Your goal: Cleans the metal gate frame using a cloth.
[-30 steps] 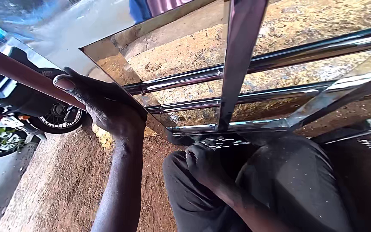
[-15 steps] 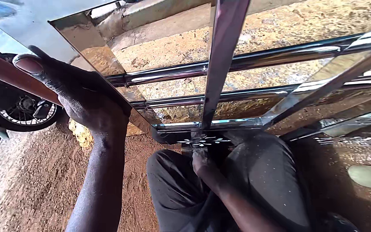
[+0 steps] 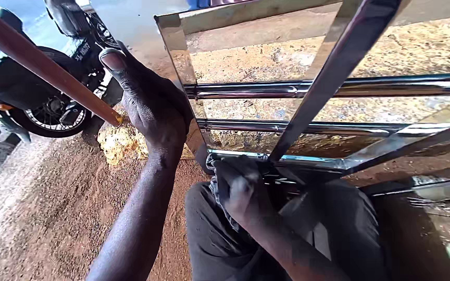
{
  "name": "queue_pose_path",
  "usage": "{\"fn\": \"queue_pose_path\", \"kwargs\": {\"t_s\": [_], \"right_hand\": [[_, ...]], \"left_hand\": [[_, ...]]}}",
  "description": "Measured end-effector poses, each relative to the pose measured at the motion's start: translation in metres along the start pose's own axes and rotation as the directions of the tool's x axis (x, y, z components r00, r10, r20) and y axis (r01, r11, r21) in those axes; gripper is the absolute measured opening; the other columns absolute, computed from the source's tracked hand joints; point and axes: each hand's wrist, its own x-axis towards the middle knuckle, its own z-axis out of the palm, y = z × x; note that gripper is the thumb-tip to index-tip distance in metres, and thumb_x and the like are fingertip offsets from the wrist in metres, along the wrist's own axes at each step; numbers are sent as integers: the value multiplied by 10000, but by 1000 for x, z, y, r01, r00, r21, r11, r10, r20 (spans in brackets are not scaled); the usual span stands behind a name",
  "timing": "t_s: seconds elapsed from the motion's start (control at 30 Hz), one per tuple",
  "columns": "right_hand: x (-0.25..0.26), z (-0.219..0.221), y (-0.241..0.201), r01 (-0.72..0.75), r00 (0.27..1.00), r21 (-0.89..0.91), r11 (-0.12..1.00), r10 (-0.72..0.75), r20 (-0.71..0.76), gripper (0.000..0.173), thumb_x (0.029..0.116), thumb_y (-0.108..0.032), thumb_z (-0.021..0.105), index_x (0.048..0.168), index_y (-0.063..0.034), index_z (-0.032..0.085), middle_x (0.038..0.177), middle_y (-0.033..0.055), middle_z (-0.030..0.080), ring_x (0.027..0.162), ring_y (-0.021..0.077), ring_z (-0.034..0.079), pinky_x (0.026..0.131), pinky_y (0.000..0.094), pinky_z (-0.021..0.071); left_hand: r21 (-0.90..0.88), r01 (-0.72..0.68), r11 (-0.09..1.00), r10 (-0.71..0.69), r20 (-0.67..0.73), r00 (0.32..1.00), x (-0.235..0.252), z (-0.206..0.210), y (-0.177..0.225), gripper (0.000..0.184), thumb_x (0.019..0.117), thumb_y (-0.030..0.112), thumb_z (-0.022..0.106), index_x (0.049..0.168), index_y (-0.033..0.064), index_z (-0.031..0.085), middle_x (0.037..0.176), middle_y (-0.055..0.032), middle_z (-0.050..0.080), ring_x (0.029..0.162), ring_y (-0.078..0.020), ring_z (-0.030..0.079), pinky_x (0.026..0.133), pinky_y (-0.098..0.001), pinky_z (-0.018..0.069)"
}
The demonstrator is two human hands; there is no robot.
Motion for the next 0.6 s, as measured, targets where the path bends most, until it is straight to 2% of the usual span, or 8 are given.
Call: {"fn": "queue_pose_path", "kwargs": {"t_s": [0.07, 0.13, 0.23, 0.37, 0.47, 0.53, 0.57, 0.6], "right_hand": [[1, 1, 0, 84, 995, -174, 981, -73, 68, 127, 897, -145, 653, 912, -124, 778, 851, 47, 693, 846, 242, 673, 733, 407, 545], [5, 3, 7, 140, 990, -212, 967, -141, 7, 144, 895, -162, 637, 905, -128, 776, 807, 48, 681, 777, 249, 652, 673, 409, 511], [15, 3, 18, 184, 976, -172, 968, -200, -83, 154, 909, -168, 634, 912, -114, 778, 827, 60, 705, 783, 250, 653, 701, 411, 503], [29, -7, 21, 194, 971, -55, 979, -200, -131, 128, 908, -174, 680, 914, -87, 774, 909, 96, 690, 877, 251, 657, 777, 371, 553], [19, -19, 11, 246, 958, 83, 966, -230, -169, 99, 901, -166, 710, 879, -86, 764, 812, 46, 697, 763, 109, 669, 679, 216, 562], [-8, -20, 15, 116, 989, 26, 993, -117, 85, 152, 908, -193, 663, 870, -108, 783, 754, 30, 714, 667, 110, 686, 590, 253, 573], [-20, -18, 19, 14, 953, -75, 997, 9, 304, 192, 917, -185, 619, 899, -91, 786, 788, 73, 733, 699, 187, 722, 626, 343, 606], [-25, -16, 23, -96, 819, -192, 977, 187, 542, 250, 964, -152, 570, 1028, -39, 784, 928, 155, 751, 860, 295, 744, 773, 448, 607]], "left_hand": [[-1, -3, 1000, 3, -17, 1000, 1, 0, -2, 515, 1122, 342, 125, 761, 208, 467, 495, 104, 459, 404, 1, 477, 414, -164, 444], [5, -15, 1000, 15, -28, 999, 1, 1, -4, 472, 1121, 336, 133, 852, 204, 498, 560, 118, 505, 473, 23, 522, 477, -152, 480], [-11, -30, 1000, 30, 2, 1000, 0, -2, -4, 413, 1121, 310, 160, 1019, 185, 540, 743, 130, 617, 695, 43, 616, 707, -169, 548], [-53, -43, 998, 44, 23, 999, 0, -3, -7, 453, 1122, 292, 157, 845, 181, 498, 535, 107, 497, 443, 13, 494, 457, -157, 467], [-30, -18, 999, 19, 34, 999, 1, -8, -8, 494, 1126, 316, 158, 766, 172, 464, 489, 78, 451, 371, -22, 441, 353, -190, 416], [-10, -11, 1000, 11, 21, 1000, 1, -8, -8, 484, 1126, 287, 142, 788, 158, 465, 507, 70, 454, 389, -23, 449, 371, -188, 421], [18, -19, 1000, 18, 6, 1000, 1, -7, -8, 482, 1125, 261, 137, 785, 158, 463, 508, 75, 454, 401, -17, 456, 388, -180, 425], [57, -26, 998, 27, -9, 1000, 1, -6, -8, 467, 1123, 232, 148, 790, 157, 466, 524, 77, 450, 429, -17, 462, 423, -183, 429]]}}
